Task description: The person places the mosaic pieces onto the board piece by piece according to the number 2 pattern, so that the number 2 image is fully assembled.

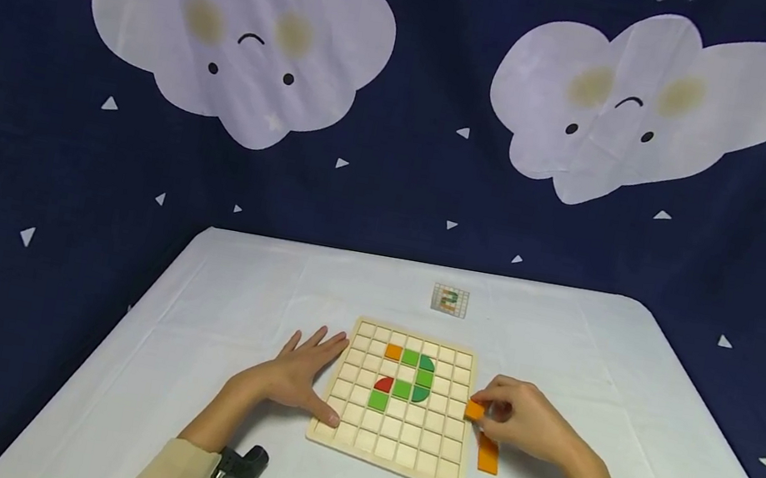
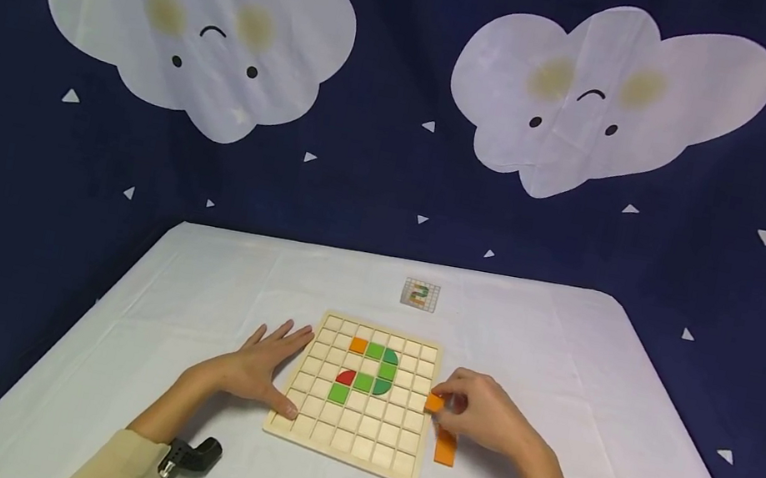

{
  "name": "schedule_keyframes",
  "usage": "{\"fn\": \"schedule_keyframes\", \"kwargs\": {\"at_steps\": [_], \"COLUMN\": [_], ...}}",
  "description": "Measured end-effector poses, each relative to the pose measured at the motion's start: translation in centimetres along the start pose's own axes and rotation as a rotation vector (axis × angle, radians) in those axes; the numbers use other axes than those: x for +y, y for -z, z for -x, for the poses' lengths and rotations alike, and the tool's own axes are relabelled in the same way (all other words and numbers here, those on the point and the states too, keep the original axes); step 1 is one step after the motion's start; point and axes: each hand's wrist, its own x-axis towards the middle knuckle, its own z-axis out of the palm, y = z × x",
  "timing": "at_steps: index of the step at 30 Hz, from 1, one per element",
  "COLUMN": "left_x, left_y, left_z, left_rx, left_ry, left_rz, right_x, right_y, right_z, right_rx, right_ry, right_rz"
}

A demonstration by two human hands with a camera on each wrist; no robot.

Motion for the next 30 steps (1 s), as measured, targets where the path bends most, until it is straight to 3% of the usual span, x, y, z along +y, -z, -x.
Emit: {"fn": "schedule_keyframes", "kwargs": {"at_steps": [20, 30], "left_x": [0.0, -0.1], "left_y": [0.2, 0.1], "left_z": [0.0, 0.0], "left_rx": [-0.004, 0.004], "left_ry": [-0.013, -0.023], "left_rz": [0.002, 0.012], "right_x": [-2.4, -4.1], "right_y": [-2.2, -3.5], "right_z": [-2.6, -3.9], "right_rx": [-0.045, -0.054], "right_ry": [0.087, 0.177], "right_rz": [0.051, 0.071]}}
